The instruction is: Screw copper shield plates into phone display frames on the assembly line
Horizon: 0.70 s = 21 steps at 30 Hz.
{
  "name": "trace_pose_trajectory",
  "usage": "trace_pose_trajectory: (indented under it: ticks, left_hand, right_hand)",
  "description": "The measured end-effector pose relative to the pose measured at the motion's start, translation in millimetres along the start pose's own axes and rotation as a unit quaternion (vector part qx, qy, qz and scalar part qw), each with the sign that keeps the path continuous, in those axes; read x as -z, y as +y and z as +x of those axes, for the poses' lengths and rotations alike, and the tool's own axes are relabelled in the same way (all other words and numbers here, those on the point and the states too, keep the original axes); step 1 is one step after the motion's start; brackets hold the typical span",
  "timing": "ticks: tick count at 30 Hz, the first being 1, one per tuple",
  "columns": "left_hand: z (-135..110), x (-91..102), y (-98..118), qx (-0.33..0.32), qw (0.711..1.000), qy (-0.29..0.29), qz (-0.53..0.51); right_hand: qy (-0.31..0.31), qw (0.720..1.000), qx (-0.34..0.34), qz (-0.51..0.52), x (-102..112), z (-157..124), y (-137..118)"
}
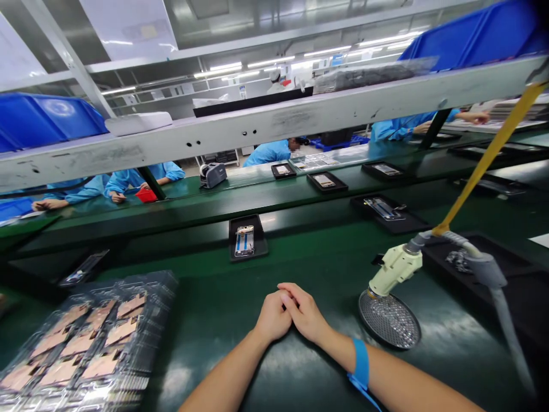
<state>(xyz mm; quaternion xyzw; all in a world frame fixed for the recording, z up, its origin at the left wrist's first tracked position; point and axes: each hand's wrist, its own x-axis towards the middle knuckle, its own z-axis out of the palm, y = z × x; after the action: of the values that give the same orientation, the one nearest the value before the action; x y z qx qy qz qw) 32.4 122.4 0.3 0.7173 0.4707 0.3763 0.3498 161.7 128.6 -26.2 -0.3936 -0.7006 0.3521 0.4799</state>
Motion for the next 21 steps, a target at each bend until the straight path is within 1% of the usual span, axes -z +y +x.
trace_pose_trajectory:
  ticks: [4, 9, 14, 21]
  left_hand:
    - [0.3, 0.6, 1.3, -0.001, 1.0, -0.002, -0.011]
    - [1.2, -0.2, -3.9, -0.004, 1.0, -0.011, -0.021]
    - [2.3, 0.7, -5.7, -0.003, 1.0, -0.015, -0.014]
    - [2.3, 1.7, -5.9, 0.006, 1.0, -0.023, -0.009]
  right_hand:
    - [-0.006, 1.0, -0.004, -0.003, 0.7, -0.1, -0.7]
    - [-0.008, 1.0, 0.011, -0.004, 1.7, 1.5, -3.2]
    - [0.002, 1.0, 0.015, -0.007, 0.6, 3.3, -3.1]
    - [0.0, 1.0, 0.019, -0.003, 1.0, 3.5, -3.5]
